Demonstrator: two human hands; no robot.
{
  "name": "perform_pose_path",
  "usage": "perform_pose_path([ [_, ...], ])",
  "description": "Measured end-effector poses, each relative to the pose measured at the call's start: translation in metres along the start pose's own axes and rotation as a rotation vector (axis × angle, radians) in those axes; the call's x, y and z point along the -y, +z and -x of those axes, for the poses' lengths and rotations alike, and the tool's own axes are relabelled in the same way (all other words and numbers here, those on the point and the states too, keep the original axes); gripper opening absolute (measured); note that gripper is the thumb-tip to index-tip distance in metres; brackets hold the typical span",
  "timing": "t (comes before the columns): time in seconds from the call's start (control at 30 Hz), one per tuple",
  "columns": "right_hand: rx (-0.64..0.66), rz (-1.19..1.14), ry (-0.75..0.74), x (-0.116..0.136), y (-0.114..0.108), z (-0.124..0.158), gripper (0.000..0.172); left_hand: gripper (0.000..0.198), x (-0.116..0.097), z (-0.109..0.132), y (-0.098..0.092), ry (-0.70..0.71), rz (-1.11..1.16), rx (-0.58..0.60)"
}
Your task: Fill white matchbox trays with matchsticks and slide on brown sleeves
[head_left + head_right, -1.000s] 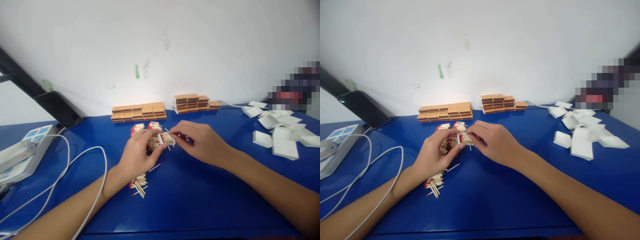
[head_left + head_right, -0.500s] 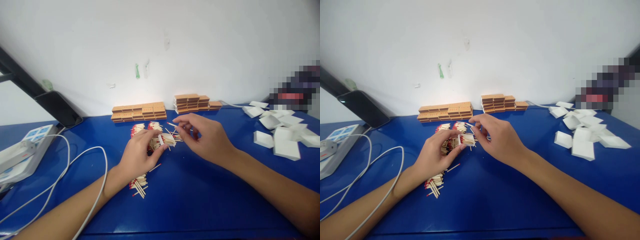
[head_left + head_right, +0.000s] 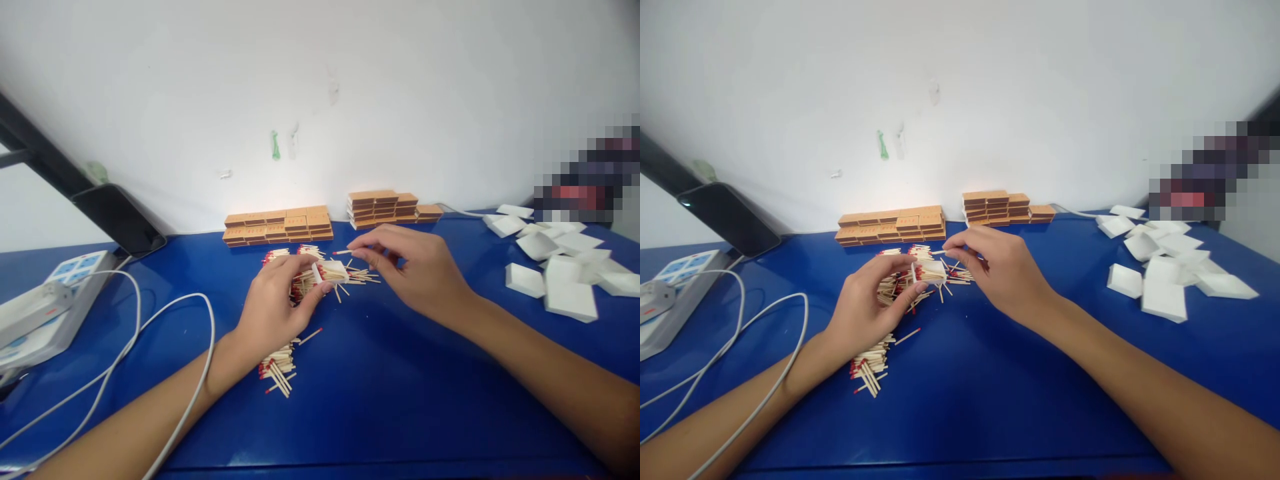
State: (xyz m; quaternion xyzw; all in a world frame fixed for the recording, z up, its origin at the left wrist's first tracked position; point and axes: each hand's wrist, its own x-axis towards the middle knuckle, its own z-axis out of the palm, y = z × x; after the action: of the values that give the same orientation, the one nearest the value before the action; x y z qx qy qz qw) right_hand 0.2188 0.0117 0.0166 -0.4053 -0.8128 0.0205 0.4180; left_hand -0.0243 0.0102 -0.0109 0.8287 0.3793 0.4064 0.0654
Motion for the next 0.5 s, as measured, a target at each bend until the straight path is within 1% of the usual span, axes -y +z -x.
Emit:
perform_pose_path([
  [0.13,0.033,-0.015,-0.008,0.0006,0.0048,0.0036,0.012,0.031,0.0001,-0.0004,-0.0008,0.022,0.001,-0.016],
  [0.37,-0.032,0.05,0.007,-0.0043,0.0031,0.0028,0.01,0.03,0.0,-0.001,-0.0012,0.021,0.004,-0.012],
  [0.5,-0.018,0.038,-0.024,-0.0018,0.0032,0.0032,0.011,0.03,-0.0003,-0.0011,-0.0012,0.024,0.009,-0.017],
])
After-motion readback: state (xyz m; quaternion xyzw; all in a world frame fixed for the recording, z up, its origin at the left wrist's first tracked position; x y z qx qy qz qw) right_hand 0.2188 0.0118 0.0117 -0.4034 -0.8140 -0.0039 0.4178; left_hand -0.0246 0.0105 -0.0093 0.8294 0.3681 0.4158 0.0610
